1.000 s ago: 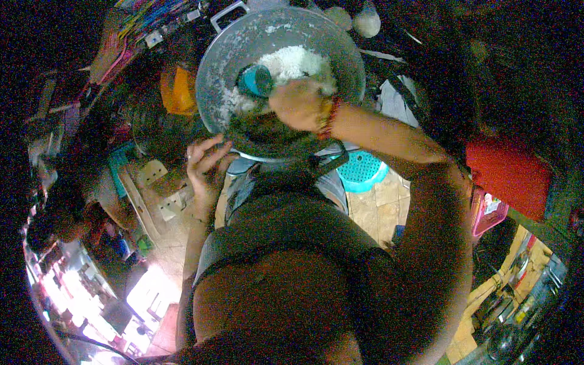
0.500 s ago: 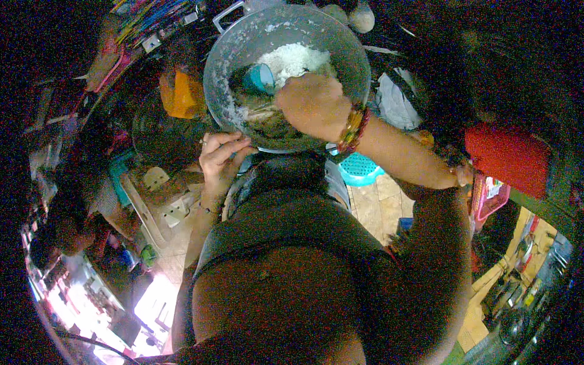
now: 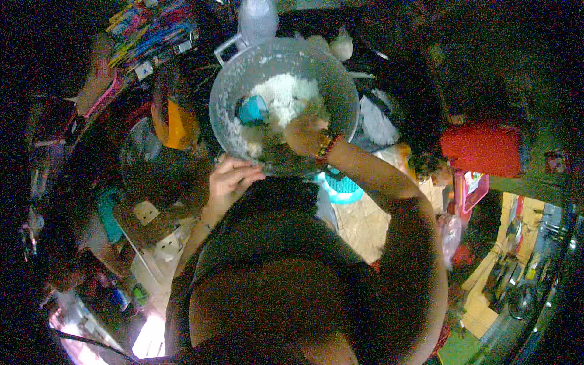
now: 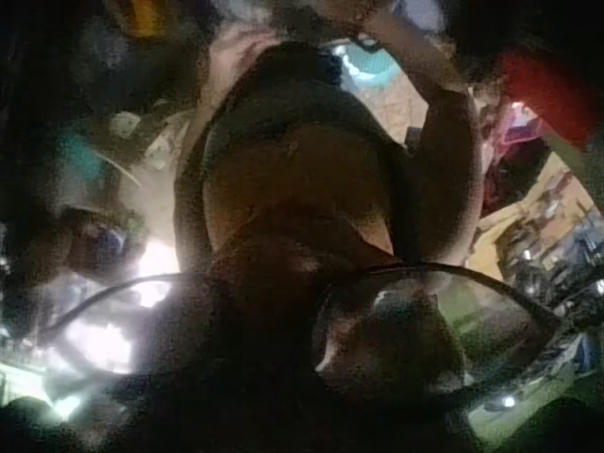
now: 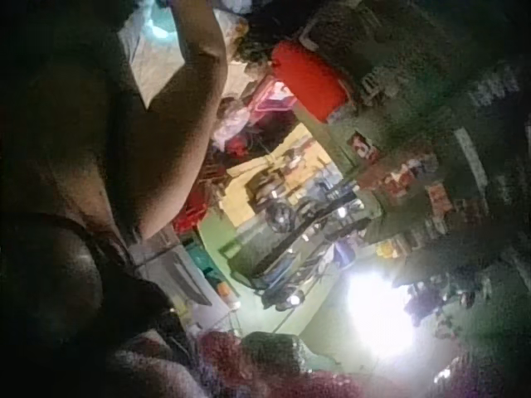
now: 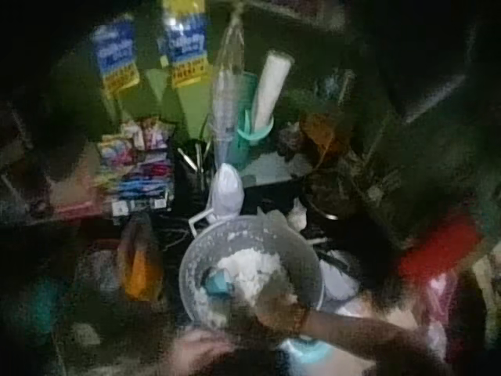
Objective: The person mixes a white dough-like substance in a metal bowl using a green spatula and their hands. They repeatedly scoop portions of the mixture into a small plastic bag, then return to mixing. The task continues throughout the clip without a visible final state.
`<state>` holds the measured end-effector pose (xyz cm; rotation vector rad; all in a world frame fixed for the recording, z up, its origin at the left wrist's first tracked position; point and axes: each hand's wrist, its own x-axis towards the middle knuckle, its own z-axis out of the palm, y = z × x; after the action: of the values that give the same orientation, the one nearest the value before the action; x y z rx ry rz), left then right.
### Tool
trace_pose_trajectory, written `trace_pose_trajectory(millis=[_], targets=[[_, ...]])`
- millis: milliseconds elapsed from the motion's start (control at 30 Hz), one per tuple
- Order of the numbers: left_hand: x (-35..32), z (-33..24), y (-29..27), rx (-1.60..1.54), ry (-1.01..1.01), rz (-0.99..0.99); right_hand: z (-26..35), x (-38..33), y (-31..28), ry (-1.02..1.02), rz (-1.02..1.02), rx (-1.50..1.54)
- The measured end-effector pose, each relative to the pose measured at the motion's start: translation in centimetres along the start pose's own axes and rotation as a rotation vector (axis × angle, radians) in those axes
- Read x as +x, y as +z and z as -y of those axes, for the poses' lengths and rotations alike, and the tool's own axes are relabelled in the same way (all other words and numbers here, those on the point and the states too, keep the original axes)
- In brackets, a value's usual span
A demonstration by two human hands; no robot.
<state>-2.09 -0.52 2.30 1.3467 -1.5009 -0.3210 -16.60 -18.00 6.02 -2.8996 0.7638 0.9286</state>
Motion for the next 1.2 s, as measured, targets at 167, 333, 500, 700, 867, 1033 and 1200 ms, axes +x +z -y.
trace_pose_trajectory(millis=[167,333,500,700,867,1033,1200], targets=[[-0.6,-0.4,-2.0,-0.127,-0.151,-0.031,-0.9,-1.6,-5.4,0.011,-0.246,0.099],[-0.9,0.1,-4.3,-0.183,-0.408,-0.164,-3.6,2.6,6.2,-0.021,-0.465,-0.173],[-5.3,3.0,-8.4,-0.207,-0.806,-0.318,-7.6,7.9,-6.4,-0.04,-0.783,0.271],[-5.0,2.3,-9.5,0.045,-0.631,-0.433,-14.3,19.2,-10.3,0.399,-0.748,0.402],[-9.9,0.5,-8.7,0.111,-0.828,-0.466,-15.5,23.7,-8.9,0.146,-0.7,0.173],[-11.5,-2.2,-7.4,0.055,-0.908,-0.529,-20.1,23.3,-9.8,0.186,-0.904,1.1],[-6.9,-4.1,-7.3,-0.29,-0.961,-0.578,-11.6,13.9,-19.5,-0.494,-0.823,2.401]])
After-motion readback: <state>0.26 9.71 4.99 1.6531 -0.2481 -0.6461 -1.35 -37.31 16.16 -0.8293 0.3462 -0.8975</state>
